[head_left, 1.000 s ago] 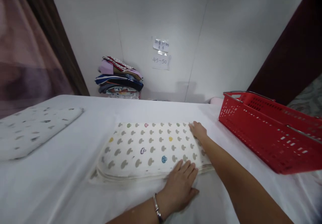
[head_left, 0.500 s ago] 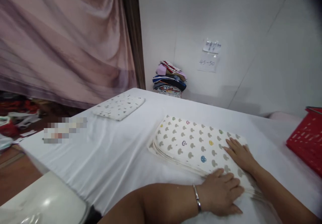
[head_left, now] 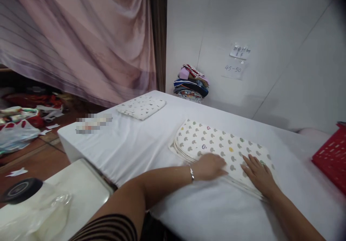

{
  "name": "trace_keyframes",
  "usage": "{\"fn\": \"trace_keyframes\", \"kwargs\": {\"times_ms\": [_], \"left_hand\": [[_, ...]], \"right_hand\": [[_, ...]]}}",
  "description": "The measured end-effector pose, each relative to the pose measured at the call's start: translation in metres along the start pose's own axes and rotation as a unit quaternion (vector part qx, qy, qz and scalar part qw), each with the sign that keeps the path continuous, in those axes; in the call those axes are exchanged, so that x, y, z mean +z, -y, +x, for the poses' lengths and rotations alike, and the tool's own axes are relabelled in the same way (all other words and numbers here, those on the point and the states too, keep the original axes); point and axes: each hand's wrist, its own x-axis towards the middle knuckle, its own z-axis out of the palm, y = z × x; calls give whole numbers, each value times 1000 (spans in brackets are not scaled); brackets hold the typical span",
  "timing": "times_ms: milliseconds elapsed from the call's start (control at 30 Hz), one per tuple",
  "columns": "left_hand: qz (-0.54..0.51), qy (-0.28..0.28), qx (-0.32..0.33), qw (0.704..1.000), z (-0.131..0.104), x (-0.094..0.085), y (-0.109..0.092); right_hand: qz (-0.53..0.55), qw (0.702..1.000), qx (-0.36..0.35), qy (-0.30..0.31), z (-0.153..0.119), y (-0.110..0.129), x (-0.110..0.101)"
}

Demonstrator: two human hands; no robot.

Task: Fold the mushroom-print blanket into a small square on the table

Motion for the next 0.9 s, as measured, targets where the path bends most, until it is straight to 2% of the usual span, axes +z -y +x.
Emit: {"fn": "trace_keyframes", "kwargs": {"times_ms": [67,133,167,233,300,400,467,533,633,700,800,900], "left_hand": [[31,-35,-120,992,-22,-15,34],[61,-43,-251,965,-44,-24,63],[68,-39,-293,953,-54,-25,73],[74,-25,-330,941,-68,-23,86],[75,-17,-336,939,-74,-20,91],[54,5,-346,936,-68,-24,91],[39,14,-362,931,-57,-32,92],[44,-1,-367,929,-41,-41,94],[71,-23,-313,947,-13,-46,105],[78,-1,-285,955,1,-44,117],[75,51,-328,940,8,-33,137],[79,59,-349,932,6,-21,152]], "right_hand": [[6,1000,-1,2,1,0,0],[13,1000,1,5,0,1,0],[16,1000,2,6,0,2,0],[22,1000,2,7,0,3,-1],[27,1000,3,6,0,5,-3],[26,999,12,16,1,10,-8],[19,999,16,27,1,12,-11],[16,999,18,30,2,15,-15],[19,999,21,34,1,20,-21],[21,999,26,43,0,22,-24],[24,997,33,63,-2,23,-30],[47,993,41,99,2,26,-40]]}}
